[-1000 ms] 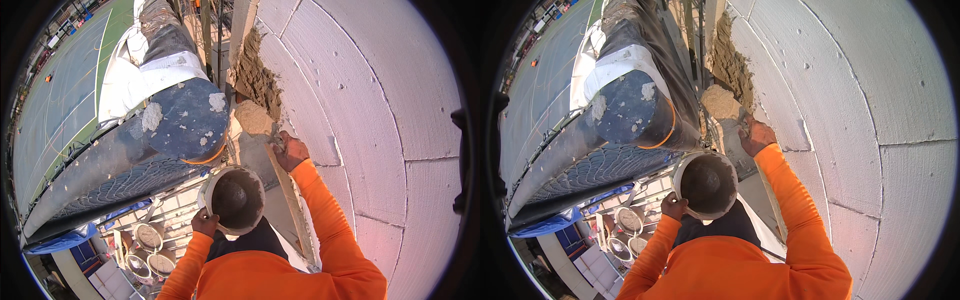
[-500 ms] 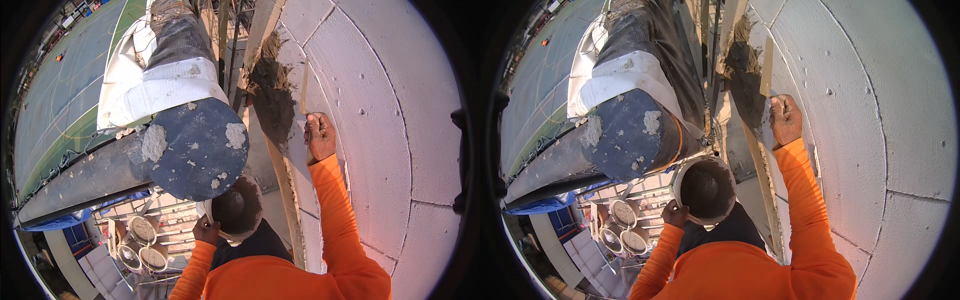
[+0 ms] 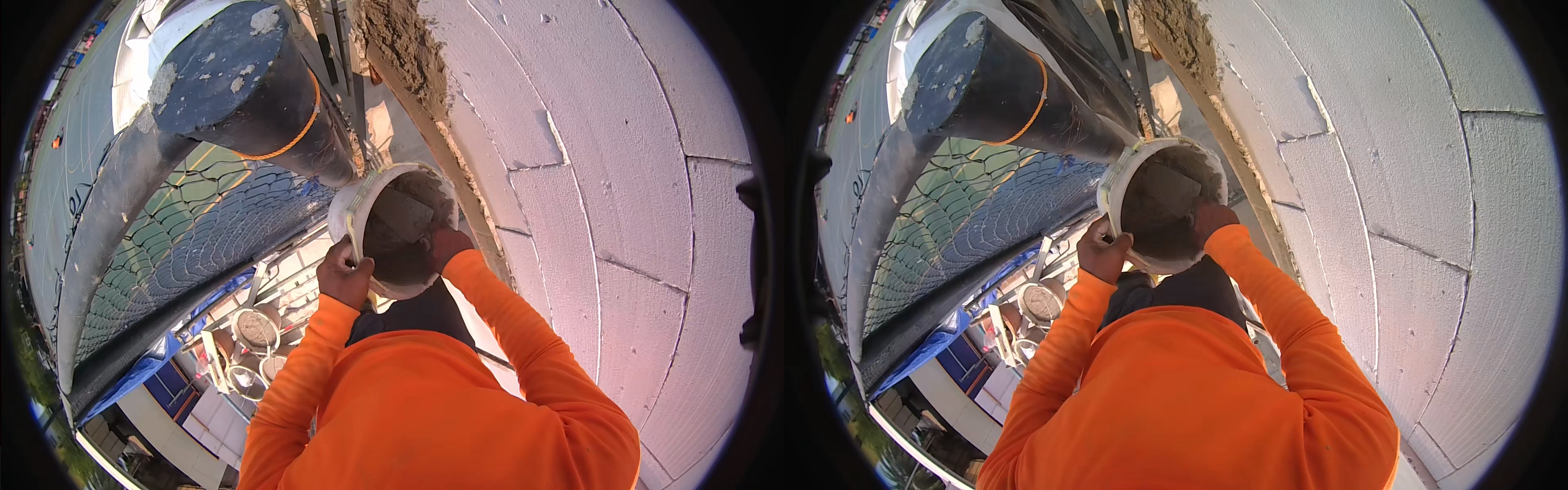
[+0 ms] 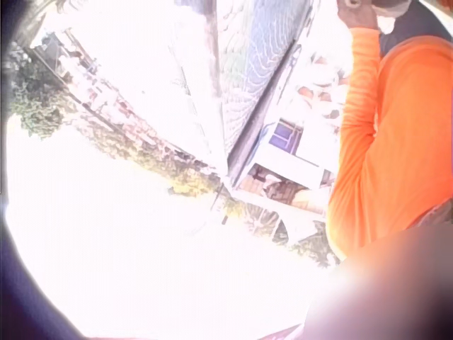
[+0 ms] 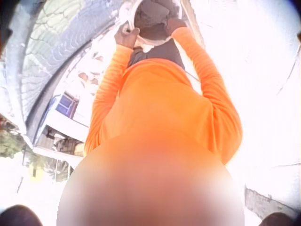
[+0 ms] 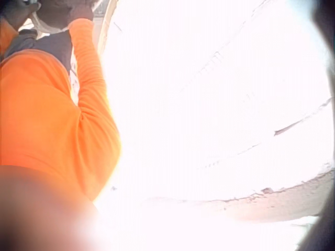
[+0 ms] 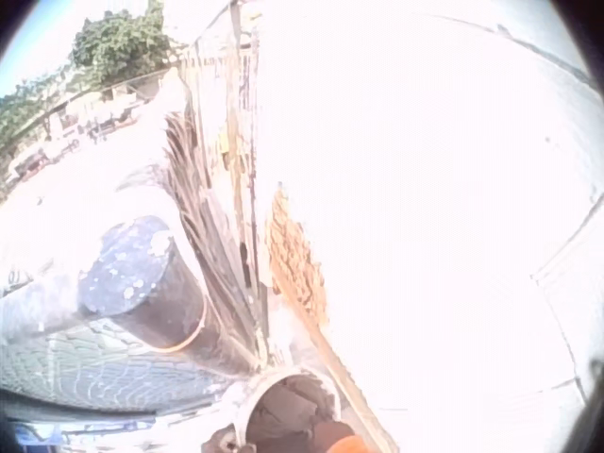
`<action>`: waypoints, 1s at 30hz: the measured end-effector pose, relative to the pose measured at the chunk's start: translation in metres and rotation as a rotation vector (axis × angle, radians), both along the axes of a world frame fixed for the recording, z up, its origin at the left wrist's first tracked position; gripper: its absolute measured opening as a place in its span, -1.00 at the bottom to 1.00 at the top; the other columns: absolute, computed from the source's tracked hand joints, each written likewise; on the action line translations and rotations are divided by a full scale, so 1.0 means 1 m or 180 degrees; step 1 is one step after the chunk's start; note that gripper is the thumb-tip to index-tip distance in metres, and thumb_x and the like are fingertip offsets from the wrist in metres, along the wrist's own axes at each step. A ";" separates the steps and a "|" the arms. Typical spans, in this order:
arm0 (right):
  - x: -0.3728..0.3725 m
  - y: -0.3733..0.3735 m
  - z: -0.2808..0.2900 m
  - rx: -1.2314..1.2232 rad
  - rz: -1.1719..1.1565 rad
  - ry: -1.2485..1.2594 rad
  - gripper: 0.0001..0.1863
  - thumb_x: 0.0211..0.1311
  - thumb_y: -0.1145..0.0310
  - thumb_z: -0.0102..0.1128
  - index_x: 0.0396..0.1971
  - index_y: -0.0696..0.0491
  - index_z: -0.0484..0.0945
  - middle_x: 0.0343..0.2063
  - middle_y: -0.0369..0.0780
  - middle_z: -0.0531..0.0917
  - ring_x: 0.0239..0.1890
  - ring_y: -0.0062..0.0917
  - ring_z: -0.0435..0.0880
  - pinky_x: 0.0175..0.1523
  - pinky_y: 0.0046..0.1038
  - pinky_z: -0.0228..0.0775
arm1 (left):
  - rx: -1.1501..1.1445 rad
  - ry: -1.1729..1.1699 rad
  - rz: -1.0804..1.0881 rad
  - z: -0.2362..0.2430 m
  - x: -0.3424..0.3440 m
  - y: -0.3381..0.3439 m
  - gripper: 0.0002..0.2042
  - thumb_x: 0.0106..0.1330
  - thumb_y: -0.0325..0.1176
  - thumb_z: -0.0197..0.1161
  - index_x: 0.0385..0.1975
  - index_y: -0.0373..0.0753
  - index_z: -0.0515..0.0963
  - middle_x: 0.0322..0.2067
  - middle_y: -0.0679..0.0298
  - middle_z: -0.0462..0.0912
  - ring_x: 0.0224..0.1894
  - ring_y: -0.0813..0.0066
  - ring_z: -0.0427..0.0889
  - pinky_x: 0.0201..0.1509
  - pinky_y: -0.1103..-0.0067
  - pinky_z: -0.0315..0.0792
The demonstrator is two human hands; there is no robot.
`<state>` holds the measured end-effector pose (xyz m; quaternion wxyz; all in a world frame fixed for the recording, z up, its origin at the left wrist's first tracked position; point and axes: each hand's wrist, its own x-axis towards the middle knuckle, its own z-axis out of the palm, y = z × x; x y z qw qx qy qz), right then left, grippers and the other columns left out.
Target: The person scoops cement from a bucket with a trowel and applies it to a wall on scaffolding. They repeatedly transfer cement from the bucket to the wall, smoothing it with the trowel.
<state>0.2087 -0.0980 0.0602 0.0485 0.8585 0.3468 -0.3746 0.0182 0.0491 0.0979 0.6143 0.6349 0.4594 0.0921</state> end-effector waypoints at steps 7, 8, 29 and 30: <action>-0.044 0.000 0.019 0.0501 -0.0252 0.0006 -0.66 0.25 0.34 0.18 -0.01 0.15 0.56 -0.10 0.05 0.73 -0.09 -0.08 0.78 -0.04 -0.11 0.64 | -0.0093 0.0109 -0.0294 0.018 -0.019 0.019 -0.80 0.16 -0.51 0.36 -0.23 -0.43 0.65 -0.44 0.27 0.65 -0.43 0.57 0.60 -0.29 0.58 0.53; -0.044 -0.008 0.020 0.0443 -0.0250 -0.0185 -0.66 0.26 0.34 0.16 0.00 0.14 0.56 -0.11 0.06 0.74 -0.09 -0.08 0.78 -0.05 -0.11 0.65 | -0.0571 -0.0390 0.0045 0.019 -0.024 0.021 -0.88 0.17 -0.52 0.35 -0.32 -0.38 0.64 -0.52 0.30 0.62 -0.51 0.57 0.59 -0.41 0.58 0.51; -0.095 0.081 0.019 0.0987 0.2214 -0.1431 -0.58 0.20 0.26 0.20 0.03 0.09 0.60 -0.11 -0.12 0.65 -0.09 -0.26 0.67 -0.06 -0.26 0.50 | -0.0574 -0.0110 0.0049 0.019 -0.071 0.045 -0.92 0.16 -0.56 0.33 -0.36 -0.33 0.62 -0.48 0.29 0.64 -0.52 0.57 0.60 -0.47 0.60 0.52; -0.106 0.077 0.013 0.1168 0.2383 -0.1418 -0.64 0.21 0.24 0.19 -0.03 0.07 0.63 -0.13 -0.13 0.65 -0.10 -0.27 0.66 -0.07 -0.24 0.49 | -0.0738 -0.0104 0.0276 0.018 -0.077 0.046 -0.92 0.15 -0.56 0.33 -0.37 -0.32 0.61 -0.48 0.29 0.63 -0.53 0.56 0.60 -0.49 0.60 0.52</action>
